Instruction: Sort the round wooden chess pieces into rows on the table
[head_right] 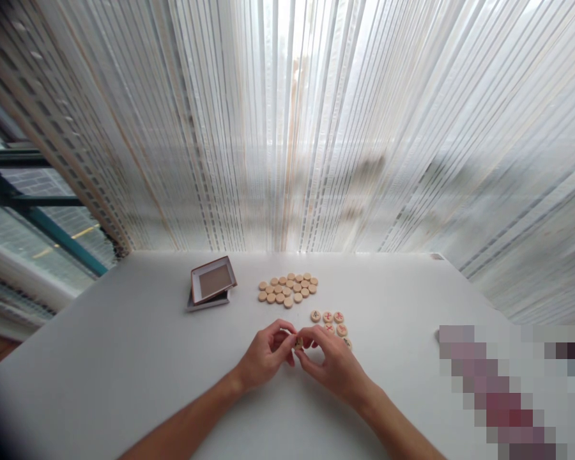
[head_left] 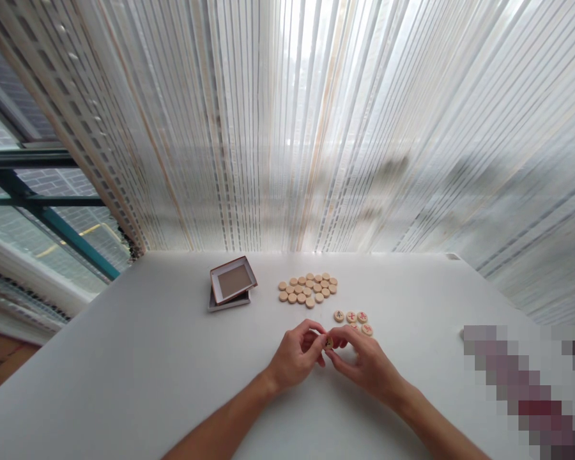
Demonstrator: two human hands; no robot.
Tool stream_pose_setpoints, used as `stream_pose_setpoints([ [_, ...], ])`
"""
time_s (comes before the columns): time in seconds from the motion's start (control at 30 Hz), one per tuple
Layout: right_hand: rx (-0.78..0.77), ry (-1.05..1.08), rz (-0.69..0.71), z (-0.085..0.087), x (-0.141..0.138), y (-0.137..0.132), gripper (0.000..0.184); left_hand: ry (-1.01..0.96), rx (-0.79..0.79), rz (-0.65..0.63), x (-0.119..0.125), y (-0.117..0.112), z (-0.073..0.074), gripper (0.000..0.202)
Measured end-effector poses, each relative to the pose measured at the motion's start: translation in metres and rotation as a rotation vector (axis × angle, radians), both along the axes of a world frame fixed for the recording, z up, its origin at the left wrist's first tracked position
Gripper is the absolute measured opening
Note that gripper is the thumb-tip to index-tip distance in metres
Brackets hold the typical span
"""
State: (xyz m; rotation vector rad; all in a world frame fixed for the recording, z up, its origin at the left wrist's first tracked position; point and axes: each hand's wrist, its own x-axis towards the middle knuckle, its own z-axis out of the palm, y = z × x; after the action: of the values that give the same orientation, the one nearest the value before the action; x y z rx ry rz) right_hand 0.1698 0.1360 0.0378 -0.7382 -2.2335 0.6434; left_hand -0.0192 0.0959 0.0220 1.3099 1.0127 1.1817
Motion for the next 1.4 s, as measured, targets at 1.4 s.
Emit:
stream_pose_setpoints([
  [1.4,-0.077,0.002,-0.052,0.0021,0.0027,0.0035,0.011,0.253,0.132,-0.017,-0.0007,-0.0043,-0.0013,0.027],
])
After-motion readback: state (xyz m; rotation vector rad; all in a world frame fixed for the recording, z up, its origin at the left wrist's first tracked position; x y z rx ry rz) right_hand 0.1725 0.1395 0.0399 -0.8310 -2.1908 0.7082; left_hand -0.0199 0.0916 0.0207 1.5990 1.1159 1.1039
